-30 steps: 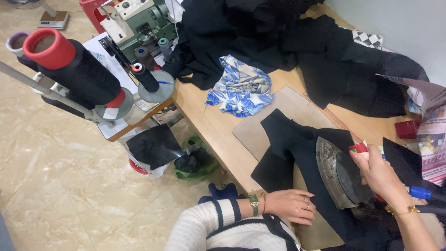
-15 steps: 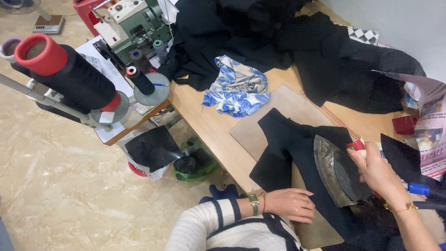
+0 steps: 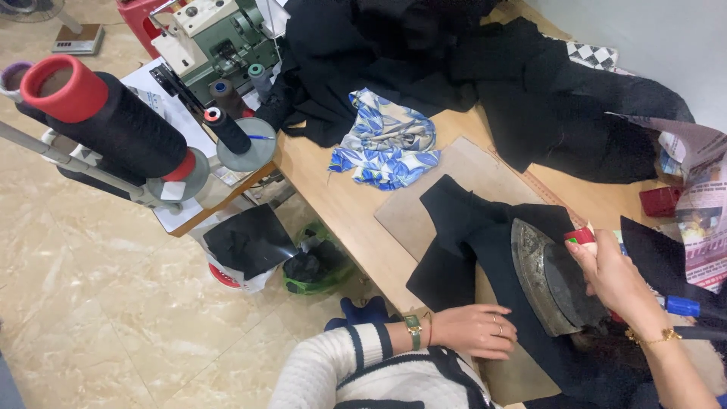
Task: Smoothing and pressing black garment components using a steam iron on a workbench.
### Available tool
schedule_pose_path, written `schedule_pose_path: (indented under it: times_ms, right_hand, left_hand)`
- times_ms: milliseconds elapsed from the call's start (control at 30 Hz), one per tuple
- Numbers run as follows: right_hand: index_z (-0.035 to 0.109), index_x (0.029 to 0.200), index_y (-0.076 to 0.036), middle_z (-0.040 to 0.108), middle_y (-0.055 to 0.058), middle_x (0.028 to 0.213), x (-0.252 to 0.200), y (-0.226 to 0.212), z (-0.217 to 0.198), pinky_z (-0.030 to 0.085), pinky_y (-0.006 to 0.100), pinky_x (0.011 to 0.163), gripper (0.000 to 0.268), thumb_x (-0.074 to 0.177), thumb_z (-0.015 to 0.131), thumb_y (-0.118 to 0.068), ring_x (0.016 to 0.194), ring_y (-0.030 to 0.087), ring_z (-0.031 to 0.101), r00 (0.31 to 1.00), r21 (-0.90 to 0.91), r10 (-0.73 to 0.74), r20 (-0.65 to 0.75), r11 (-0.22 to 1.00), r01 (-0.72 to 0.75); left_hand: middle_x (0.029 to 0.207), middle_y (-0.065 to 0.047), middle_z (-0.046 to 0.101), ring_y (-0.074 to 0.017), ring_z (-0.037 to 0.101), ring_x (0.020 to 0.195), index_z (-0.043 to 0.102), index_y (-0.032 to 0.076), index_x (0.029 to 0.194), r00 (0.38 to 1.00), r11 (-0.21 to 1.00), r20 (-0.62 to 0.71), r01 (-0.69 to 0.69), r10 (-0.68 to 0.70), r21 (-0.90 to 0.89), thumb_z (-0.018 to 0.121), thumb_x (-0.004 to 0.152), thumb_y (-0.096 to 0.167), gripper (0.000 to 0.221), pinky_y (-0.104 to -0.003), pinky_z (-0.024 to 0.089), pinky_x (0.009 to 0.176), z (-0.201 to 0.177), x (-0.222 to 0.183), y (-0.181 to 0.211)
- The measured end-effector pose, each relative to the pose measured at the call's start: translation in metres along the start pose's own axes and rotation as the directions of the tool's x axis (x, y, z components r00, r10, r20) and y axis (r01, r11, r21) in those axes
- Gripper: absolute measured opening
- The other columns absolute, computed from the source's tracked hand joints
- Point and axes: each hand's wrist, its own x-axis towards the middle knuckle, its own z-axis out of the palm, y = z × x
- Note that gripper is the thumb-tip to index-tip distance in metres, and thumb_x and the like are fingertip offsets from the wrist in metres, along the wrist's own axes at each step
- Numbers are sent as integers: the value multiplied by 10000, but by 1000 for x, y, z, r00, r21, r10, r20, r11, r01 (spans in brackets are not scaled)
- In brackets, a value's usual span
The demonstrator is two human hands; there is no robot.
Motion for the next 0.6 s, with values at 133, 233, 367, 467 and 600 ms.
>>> schedule_pose_path:
  times_ms: [133,233,367,467,600]
  right_hand:
    - [504,1155,-60,682,210,697,-1,-2,-1,474,456,747,385,1086,470,-437,646,383,701,1000,-6,-7,-8,1000,7]
    - [507,1153,-50,672,202,704,2,3,1,488,451,740,386,1090,476,-430,626,360,703,1000,32,-13,-5,999,13]
    - [498,1134,-28,650,196,764,-3,-6,-4,479,450,703,399,1105,445,-423,620,344,672,1000,49,-19,9,999,18]
    - [484,1116,-26,640,183,788,-7,-11,-7,472,445,681,403,1109,437,-426,619,325,651,1000,53,-4,19,999,3]
    - [476,1051,-7,603,191,839,-2,-4,-3,465,445,695,399,1114,450,-400,616,327,634,999,69,-41,-5,997,41]
  left_hand:
    - [1239,-82,729,-257,637,1282,751,122,1111,994,982,-30,111,-107,154,558,1027,346,307,-518,314,1280,-2,-1,-3]
    - [1411,-57,683,-226,601,1379,706,178,1300,964,921,20,248,-266,302,551,988,497,472,-565,311,1286,-10,3,-1]
    - [1420,-73,654,-261,550,1423,705,173,1288,941,894,-1,322,-338,312,576,979,504,471,-620,297,1277,-14,5,1]
    - [1364,-74,684,-266,564,1398,741,169,1214,948,898,-12,306,-319,316,582,986,480,417,-646,291,1272,-13,6,1]
    - [1232,-61,758,-251,628,1318,800,143,1101,971,923,-81,238,-224,301,651,983,413,330,-659,321,1268,-12,9,1]
